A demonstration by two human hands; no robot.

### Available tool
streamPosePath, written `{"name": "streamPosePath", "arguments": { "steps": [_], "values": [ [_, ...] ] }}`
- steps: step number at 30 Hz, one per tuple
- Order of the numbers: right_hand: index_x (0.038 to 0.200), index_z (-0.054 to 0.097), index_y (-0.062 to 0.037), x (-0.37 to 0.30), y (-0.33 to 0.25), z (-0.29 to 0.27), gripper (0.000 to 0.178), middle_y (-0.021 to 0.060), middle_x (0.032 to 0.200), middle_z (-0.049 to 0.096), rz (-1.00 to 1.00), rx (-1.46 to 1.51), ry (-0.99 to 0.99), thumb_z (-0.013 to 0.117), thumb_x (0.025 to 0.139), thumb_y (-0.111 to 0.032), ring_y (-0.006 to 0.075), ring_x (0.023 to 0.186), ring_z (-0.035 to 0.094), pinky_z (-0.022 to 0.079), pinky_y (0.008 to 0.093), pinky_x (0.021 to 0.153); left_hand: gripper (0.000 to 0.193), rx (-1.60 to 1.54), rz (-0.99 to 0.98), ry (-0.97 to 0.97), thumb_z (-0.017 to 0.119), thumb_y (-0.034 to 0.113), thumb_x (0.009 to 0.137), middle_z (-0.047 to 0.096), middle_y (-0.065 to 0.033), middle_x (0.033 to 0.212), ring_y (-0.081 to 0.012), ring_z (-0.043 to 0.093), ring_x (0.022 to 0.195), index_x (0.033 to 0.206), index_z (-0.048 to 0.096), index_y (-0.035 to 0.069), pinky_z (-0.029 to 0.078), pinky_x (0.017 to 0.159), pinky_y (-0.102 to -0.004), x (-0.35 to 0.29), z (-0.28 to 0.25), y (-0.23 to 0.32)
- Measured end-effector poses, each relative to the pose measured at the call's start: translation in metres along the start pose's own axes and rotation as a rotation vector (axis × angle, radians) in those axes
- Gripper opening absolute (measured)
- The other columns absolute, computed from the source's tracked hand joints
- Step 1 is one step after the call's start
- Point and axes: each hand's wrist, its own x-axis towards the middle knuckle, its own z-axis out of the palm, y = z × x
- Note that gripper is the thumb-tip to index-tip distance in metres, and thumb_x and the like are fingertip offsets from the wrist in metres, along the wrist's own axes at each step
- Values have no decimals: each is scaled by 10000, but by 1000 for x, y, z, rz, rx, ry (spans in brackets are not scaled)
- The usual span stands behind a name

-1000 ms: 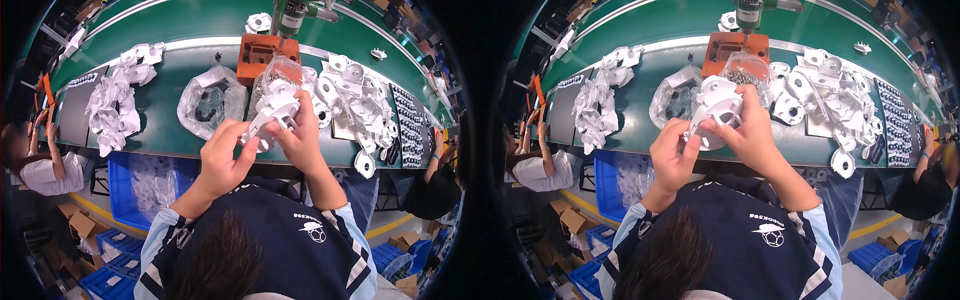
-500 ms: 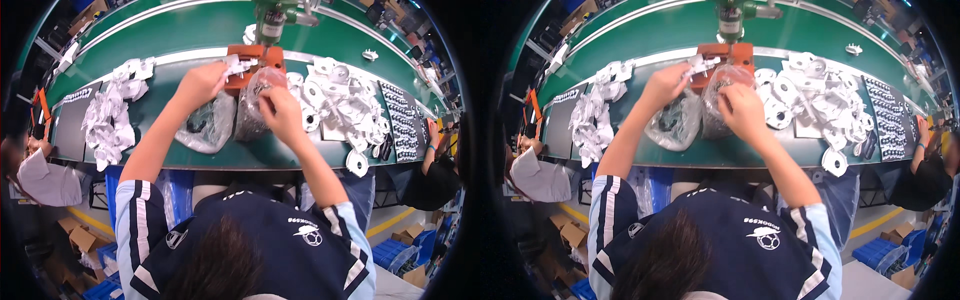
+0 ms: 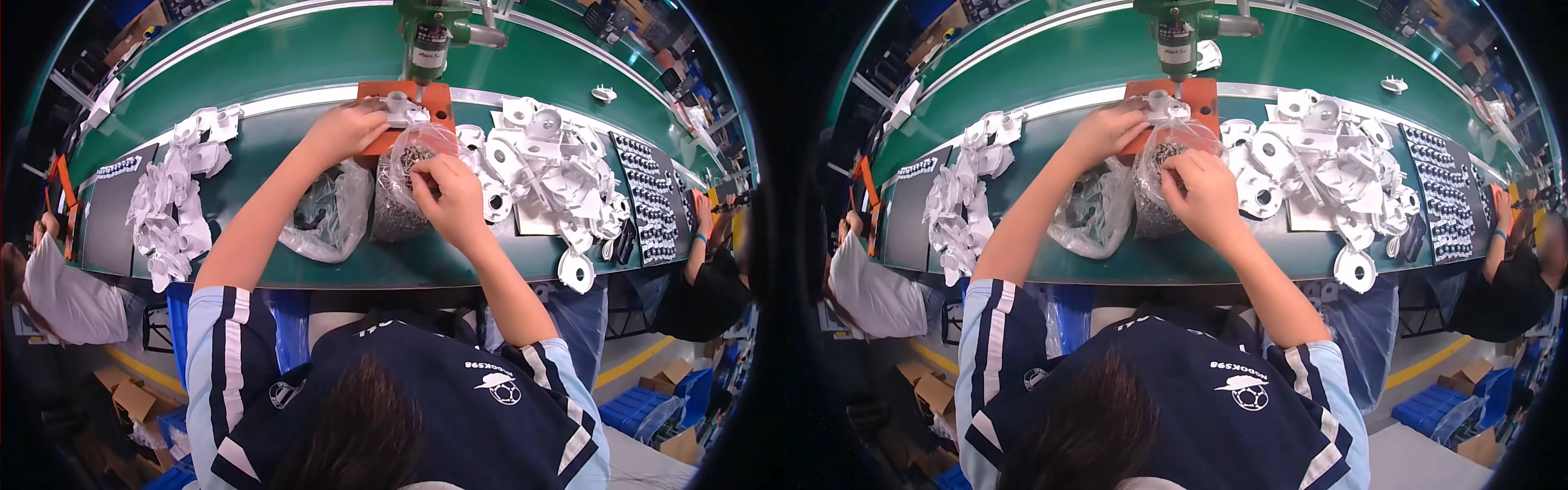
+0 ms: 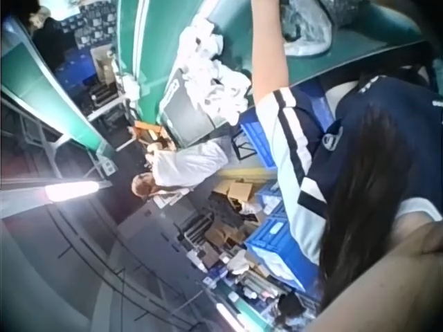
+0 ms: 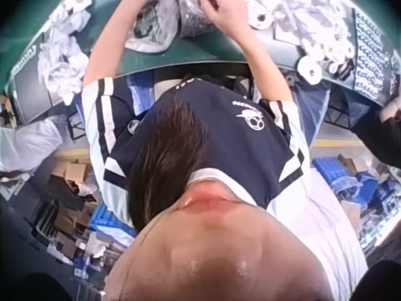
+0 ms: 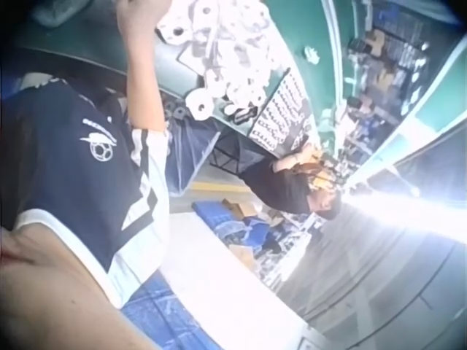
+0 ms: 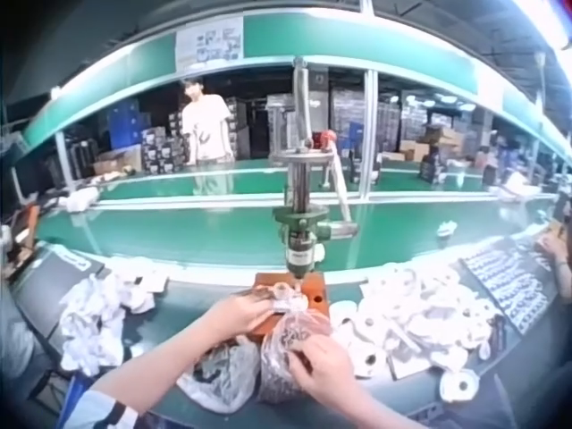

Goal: Assembling small screws into white plastic housings using a manual press.

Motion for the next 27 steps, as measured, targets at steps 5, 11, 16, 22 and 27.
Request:
{"name": "streamPosePath", "arguments": {
  "steps": [5,11,16,22,27],
  "values": [
    [792,587,-20,1,0,0,67,91,679,545,-40,-19,-17,628,740,-24,228,612,540,433,300,554,142,26,16,-71,506,152,842,588,-138,925,-321,583,856,800,554,25,488,710,-406,4,15,-11],
    [819,589,-19,1,-1,2,74,85,705,541,19,-29,-52,620,753,-15,200,625,552,444,284,568,186,-47,-58,-188,515,198,842,574,-163,1064,-363,541,1022,893,598,40,434,888,-404,3,13,-12],
    [858,596,-13,9,-7,-3,108,112,808,546,40,-102,-202,622,756,-36,258,718,562,453,345,645,222,-79,-95,-57,527,211,831,561,-165,1135,-384,516,1062,983,621,80,407,928,-387,-9,-4,-4],
    [863,592,5,23,-7,-15,128,144,858,540,72,-144,-428,610,753,-58,331,802,544,441,393,713,174,-108,-649,-416,527,160,827,583,-166,1008,-310,614,760,953,606,69,501,690,-379,-70,-57,17],
    [823,573,19,35,-6,-15,119,149,817,546,112,-139,-546,601,742,-64,330,787,549,442,389,708,143,312,-427,-399,551,127,794,534,-134,866,-333,596,749,934,567,102,498,656,-425,-136,-23,5]
  ]
}}
